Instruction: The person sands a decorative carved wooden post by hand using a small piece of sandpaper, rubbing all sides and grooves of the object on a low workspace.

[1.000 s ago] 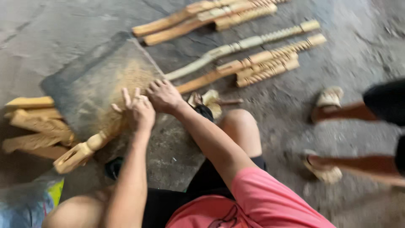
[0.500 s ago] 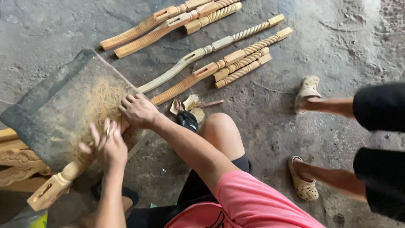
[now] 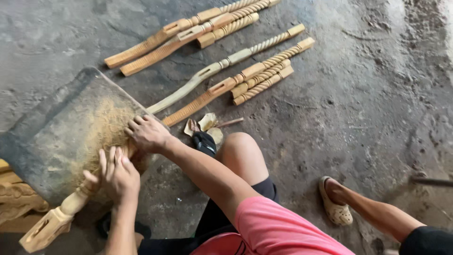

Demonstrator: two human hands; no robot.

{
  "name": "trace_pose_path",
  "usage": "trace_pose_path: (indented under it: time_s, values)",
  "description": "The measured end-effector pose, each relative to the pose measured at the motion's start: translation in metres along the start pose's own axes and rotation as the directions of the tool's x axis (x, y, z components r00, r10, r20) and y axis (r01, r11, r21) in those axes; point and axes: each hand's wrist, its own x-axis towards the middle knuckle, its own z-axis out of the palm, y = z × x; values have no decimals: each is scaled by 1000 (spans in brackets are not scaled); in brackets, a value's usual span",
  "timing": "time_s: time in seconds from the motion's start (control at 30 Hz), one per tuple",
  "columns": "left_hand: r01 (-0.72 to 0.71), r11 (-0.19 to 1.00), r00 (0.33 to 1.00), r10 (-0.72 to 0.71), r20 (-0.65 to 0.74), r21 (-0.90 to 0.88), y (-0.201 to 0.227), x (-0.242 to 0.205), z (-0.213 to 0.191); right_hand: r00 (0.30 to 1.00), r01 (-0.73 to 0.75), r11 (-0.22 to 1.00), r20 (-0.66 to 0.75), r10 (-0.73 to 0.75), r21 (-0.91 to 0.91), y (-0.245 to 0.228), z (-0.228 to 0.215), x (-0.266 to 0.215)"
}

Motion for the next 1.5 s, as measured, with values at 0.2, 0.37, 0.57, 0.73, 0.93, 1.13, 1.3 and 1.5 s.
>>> trace_pose_path:
  time_s: [0.2,0.37,0.57,0.73,0.93,1.13,1.3,1.5]
  values:
    - [-141,980,989,131,72,142,0,33,11,998,23,999,-61,-20,49,-3,-1,-6]
    - [32,981,990,-57,-130,-189,7,1,-7,995,11,998,-100,-4,66,3,24,-1]
    - [87,990,996,-85,20,-113,6,22,-4,997,-31,965,77,11,261,12,42,-1]
    - [-165,985,973,170,158,-43,-17,-22,-91,994,96,993,-49,-99,-71,3,18,-5]
    - [414,874,906,-422,24,-252,-26,-31,-159,981,39,999,187,-43,28,3,-7,-7]
    - [211,925,960,-257,-111,-318,0,-30,-136,992,127,991,-3,-127,53,20,-57,-35]
    - [34,985,969,-75,-237,-170,16,-22,-76,1000,3,952,-3,-2,306,8,-74,-66]
    - [304,936,953,-301,44,-179,24,-1,-41,985,-154,983,95,144,103,-2,-2,-42]
